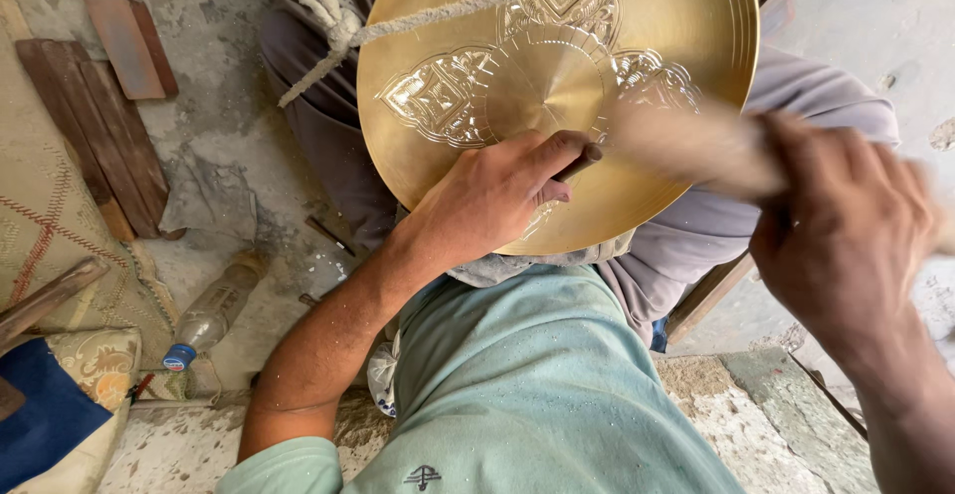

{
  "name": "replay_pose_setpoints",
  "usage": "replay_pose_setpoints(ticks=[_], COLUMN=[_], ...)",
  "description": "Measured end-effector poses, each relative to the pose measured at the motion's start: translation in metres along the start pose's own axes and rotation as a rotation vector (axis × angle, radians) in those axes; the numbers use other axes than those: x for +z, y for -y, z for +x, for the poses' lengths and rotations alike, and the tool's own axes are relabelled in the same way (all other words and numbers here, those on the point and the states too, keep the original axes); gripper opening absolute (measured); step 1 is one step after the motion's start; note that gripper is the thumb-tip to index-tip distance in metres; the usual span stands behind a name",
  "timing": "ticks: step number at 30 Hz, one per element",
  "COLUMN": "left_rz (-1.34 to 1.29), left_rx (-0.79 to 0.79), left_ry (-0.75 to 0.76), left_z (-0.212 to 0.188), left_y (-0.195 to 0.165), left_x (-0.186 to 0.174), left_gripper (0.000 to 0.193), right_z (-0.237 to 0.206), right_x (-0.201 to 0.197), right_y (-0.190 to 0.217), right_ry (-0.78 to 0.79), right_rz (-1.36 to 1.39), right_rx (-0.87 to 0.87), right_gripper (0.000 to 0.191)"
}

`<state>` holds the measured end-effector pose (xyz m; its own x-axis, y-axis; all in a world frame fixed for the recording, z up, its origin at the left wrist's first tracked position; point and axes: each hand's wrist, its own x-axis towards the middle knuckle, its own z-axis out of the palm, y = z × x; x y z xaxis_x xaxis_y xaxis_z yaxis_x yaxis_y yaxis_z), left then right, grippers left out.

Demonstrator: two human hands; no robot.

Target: The person sits on the floor with a brass tray on their lap and hammers a punch against the tray's embossed floral pattern with a wooden mallet, repositioning the punch around the design. At the end they set the mallet aside and untie the rope securing the tray.

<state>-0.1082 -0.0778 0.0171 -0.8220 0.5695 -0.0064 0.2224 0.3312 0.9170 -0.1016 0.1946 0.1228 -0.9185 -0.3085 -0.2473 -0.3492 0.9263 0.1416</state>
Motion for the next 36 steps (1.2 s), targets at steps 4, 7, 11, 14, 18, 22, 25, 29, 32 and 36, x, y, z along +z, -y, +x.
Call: replay_pose_setpoints(ticks=[4, 7, 11, 14, 18, 22, 25, 29, 32, 36], left_rz=[-0.005, -0.004, 0.021, 0.031, 0.005, 0.02, -0.041, -0.018, -0.007, 0.002], left_rx=[-0.023, -0.063, -0.036, -0.064, -0.056, -0.084, -0.069, -0.083, -0.097, -0.097], left_ry=[-0.037, -0.016, -0.025, 0.004, -0.035, -0.033, -0.095, -0.085, -0.094, -0.074], left_z=[-0.002, -0.004, -0.004, -0.002, -0.003, -0.005, -0.005, -0.003, -0.002, -0.003], left_y=[0.0, -0.001, -0.001, -0.001, -0.001, -0.001, -0.004, -0.006, -0.008, -0.009], left_x=[0.001, 0.0, -0.002, -0.002, -0.002, -0.002, -0.003, -0.003, -0.004, -0.006], left_gripper=[0.045, 0.042, 0.042, 0.041, 0.039, 0.036, 0.036, 0.035, 0.035, 0.032], right_z=[0.003, 0.003, 0.004, 0.006, 0.011, 0.016, 0.017, 0.017, 0.018, 0.019], right_x=[0.003, 0.005, 0.002, -0.004, -0.009, -0.009, -0.008, -0.011, -0.016, -0.02], right_y=[0.003, 0.003, 0.005, 0.005, 0.004, 0.002, 0.003, 0.002, 0.0, 0.0], right_ry=[0.01, 0.0, 0.072, 0.057, -0.01, 0.006, 0.047, 0.055, 0.112, 0.132], right_rz=[0.563, 0.351, 0.311, 0.577, 1.178, 0.261, 0.642, 0.524, 0.171, 0.666], right_rx=[0.266, 0.075, 0.109, 0.218, 0.419, 0.133, 0.282, 0.3, 0.133, 0.344], right_gripper=[0.043, 0.034, 0.042, 0.043, 0.042, 0.042, 0.044, 0.045, 0.048, 0.044])
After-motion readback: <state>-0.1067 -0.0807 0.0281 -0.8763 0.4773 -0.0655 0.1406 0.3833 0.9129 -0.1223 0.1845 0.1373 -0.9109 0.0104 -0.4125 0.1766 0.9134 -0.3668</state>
